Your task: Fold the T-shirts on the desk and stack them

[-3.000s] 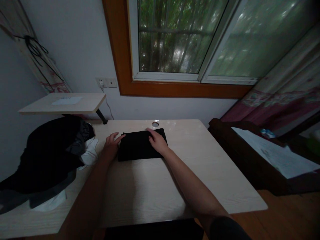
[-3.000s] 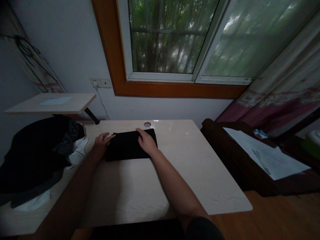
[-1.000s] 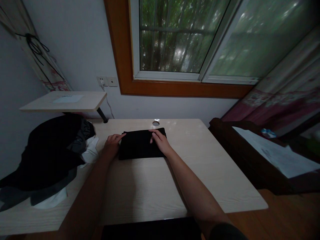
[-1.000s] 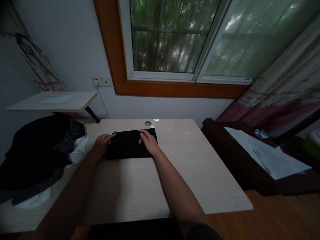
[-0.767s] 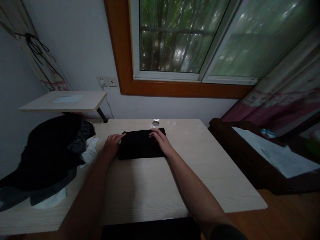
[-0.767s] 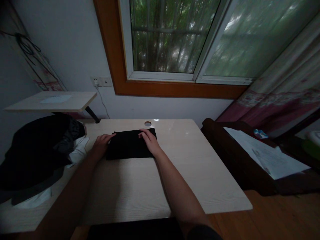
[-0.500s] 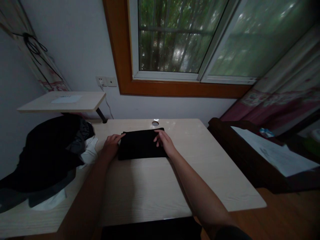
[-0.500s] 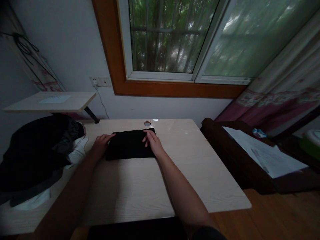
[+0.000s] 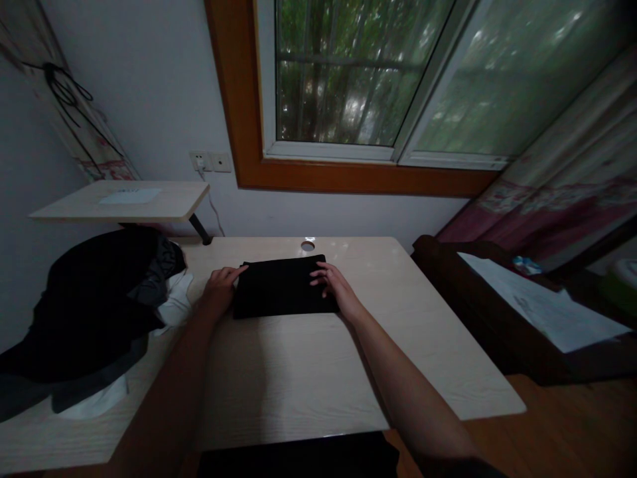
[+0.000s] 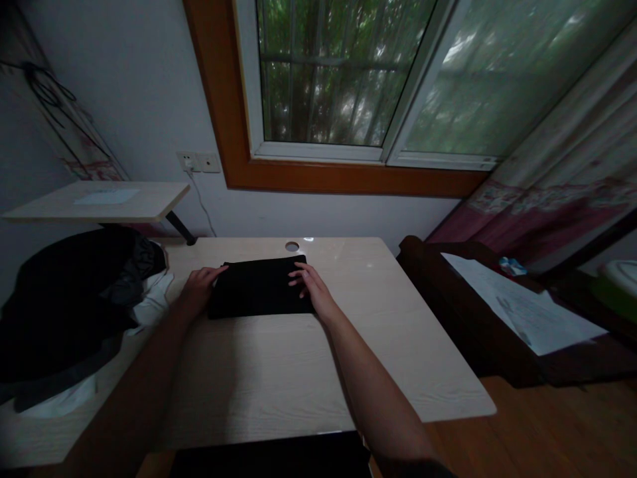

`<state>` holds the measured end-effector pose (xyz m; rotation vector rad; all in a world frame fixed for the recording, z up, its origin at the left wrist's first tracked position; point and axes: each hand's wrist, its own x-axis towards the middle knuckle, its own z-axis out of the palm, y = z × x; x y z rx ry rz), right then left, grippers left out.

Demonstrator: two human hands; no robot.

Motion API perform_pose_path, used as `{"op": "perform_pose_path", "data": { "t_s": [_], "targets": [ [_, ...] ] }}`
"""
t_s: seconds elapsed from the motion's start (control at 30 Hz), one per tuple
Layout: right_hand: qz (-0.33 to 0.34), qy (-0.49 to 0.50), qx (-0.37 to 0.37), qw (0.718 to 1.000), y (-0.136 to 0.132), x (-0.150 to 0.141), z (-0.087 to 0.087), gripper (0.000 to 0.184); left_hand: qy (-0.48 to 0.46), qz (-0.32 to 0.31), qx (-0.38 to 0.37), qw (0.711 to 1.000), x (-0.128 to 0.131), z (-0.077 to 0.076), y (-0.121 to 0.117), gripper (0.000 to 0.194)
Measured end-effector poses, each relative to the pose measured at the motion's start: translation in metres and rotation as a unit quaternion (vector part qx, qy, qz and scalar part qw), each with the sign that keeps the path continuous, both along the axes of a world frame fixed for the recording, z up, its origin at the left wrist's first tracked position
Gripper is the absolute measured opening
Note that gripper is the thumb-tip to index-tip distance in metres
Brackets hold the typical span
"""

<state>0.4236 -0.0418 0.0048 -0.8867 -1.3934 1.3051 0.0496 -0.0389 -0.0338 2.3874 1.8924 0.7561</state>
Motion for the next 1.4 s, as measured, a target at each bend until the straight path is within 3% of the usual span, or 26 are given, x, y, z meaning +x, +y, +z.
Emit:
{"op": "perform_pose_path", "data": {
  "t_s": [0.23,0.37,0.5,0.67,0.83,1.03,1.2,1.4],
  "targets": [
    [0.074,-0.074,-0.019,0.994,-0.015,0.002,0.011,0.054,0.0,-0.006,0.002,1.0,0.0,0.0,0.001,0.067],
    [0.093,-0.067,0.028,0.993,-0.019,0.003,0.011,0.049,0.003,-0.001,0.002,1.0,0.0,0.0,0.001,0.068],
    [0.081,-0.058,0.059,0.993,-0.019,0.003,0.011,0.046,0.0,0.0,0.0,1.0,0.001,0.001,0.0,0.067],
    [0.101,-0.084,-0.001,0.991,-0.021,0.005,0.011,0.05,-0.004,-0.007,0.005,1.0,0.001,0.001,-0.001,0.068],
    [0.069,-0.038,0.025,0.997,-0.02,0.003,0.012,0.047,-0.004,-0.003,0.006,1.0,0.0,0.001,0.0,0.067],
    [0.103,-0.081,-0.017,0.991,-0.018,0.005,0.009,0.051,-0.005,-0.007,0.004,1.0,0.002,0.003,-0.001,0.065],
    [0.067,-0.035,0.012,0.997,-0.02,0.002,0.011,0.047,-0.009,-0.004,0.002,1.0,0.002,0.004,-0.001,0.064],
    [0.059,-0.083,-0.019,0.995,-0.02,0.005,0.008,0.052,-0.008,-0.005,0.004,1.0,0.002,0.003,-0.001,0.062]
  ]
}}
